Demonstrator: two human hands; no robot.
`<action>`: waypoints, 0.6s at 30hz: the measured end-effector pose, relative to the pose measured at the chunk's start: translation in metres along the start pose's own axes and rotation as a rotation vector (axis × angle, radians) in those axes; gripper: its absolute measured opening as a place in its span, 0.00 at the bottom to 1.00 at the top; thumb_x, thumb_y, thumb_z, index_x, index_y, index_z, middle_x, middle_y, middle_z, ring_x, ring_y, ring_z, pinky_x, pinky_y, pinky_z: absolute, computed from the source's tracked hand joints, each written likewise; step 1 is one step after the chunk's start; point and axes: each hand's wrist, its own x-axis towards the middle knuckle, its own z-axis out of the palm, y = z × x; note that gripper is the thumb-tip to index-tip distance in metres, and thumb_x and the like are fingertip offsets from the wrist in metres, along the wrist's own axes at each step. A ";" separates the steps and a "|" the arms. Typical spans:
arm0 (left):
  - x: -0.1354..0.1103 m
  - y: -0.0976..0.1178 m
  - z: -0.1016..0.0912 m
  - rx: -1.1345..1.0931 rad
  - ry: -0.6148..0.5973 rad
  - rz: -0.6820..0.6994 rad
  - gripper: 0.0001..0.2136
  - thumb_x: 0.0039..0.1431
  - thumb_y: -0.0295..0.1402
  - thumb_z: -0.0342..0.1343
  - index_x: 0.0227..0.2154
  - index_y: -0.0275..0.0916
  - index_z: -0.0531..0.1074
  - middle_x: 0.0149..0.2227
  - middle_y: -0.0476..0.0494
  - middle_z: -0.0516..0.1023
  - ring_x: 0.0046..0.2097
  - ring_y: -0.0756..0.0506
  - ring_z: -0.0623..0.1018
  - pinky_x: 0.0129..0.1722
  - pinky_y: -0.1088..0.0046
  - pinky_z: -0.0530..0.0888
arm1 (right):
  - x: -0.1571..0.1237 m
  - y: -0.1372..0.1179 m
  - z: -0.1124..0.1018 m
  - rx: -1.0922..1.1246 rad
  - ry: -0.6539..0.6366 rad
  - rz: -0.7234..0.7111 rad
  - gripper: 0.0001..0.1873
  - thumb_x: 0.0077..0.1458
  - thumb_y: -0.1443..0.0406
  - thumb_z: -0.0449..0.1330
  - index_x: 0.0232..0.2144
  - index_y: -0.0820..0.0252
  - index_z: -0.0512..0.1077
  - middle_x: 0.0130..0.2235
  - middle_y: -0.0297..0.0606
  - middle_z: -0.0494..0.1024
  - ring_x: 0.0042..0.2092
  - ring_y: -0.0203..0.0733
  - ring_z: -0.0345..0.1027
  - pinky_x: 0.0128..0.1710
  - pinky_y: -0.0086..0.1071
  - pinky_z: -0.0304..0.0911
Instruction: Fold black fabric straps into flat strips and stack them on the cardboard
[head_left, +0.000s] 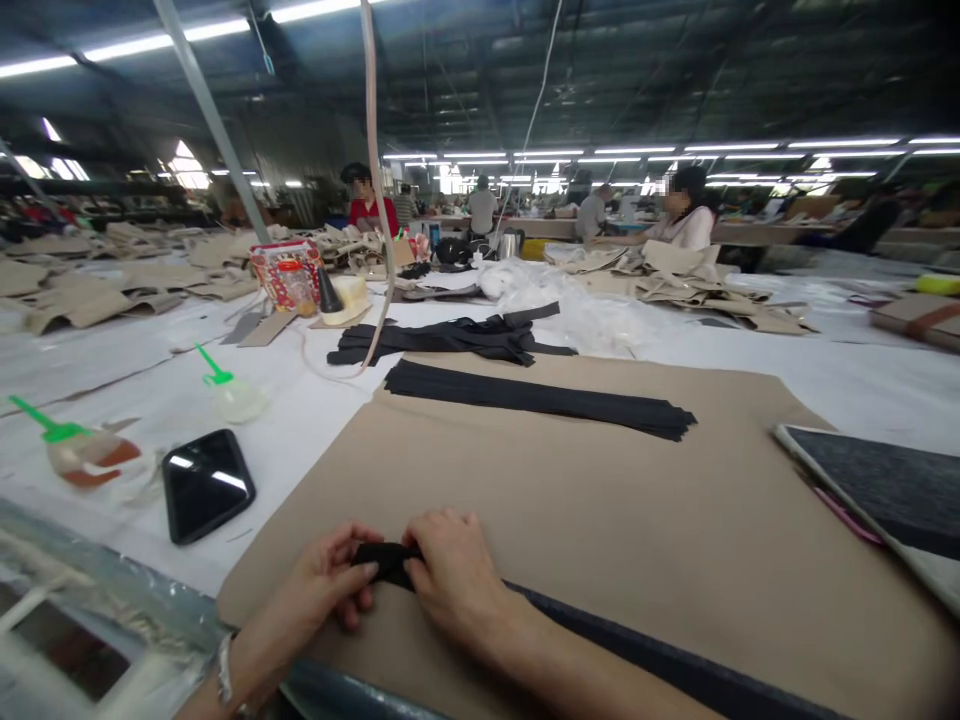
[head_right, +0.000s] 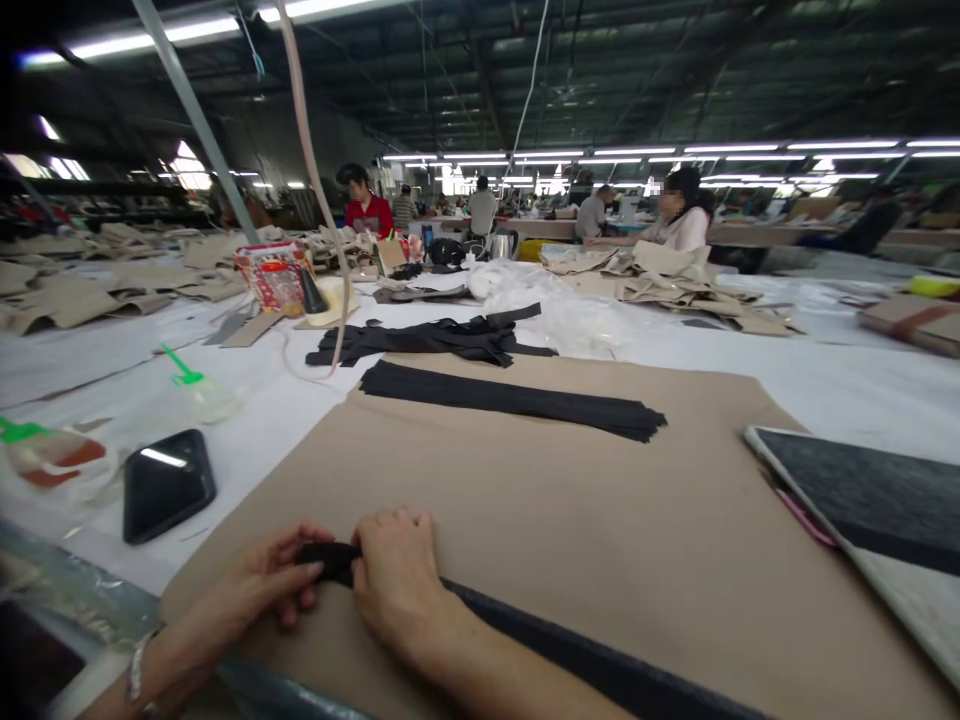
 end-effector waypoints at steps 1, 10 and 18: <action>0.000 -0.001 -0.005 0.015 0.007 0.010 0.24 0.44 0.47 0.59 0.40 0.35 0.65 0.22 0.49 0.73 0.19 0.52 0.69 0.17 0.77 0.65 | 0.000 0.000 0.001 -0.003 0.007 -0.003 0.05 0.54 0.68 0.55 0.34 0.57 0.69 0.38 0.36 0.74 0.44 0.44 0.63 0.47 0.43 0.52; -0.018 -0.016 -0.014 0.549 0.368 0.504 0.13 0.57 0.37 0.52 0.45 0.44 0.70 0.44 0.45 0.74 0.46 0.45 0.74 0.49 0.67 0.72 | 0.006 -0.003 0.000 -0.064 -0.018 -0.013 0.09 0.53 0.68 0.54 0.38 0.58 0.68 0.43 0.39 0.71 0.47 0.47 0.60 0.50 0.46 0.52; -0.021 -0.043 0.012 1.261 0.425 0.978 0.17 0.61 0.26 0.44 0.52 0.36 0.66 0.48 0.41 0.74 0.51 0.46 0.72 0.50 0.73 0.73 | 0.015 -0.003 0.005 -0.059 -0.036 -0.044 0.07 0.55 0.67 0.53 0.38 0.58 0.68 0.42 0.39 0.71 0.47 0.46 0.61 0.49 0.43 0.54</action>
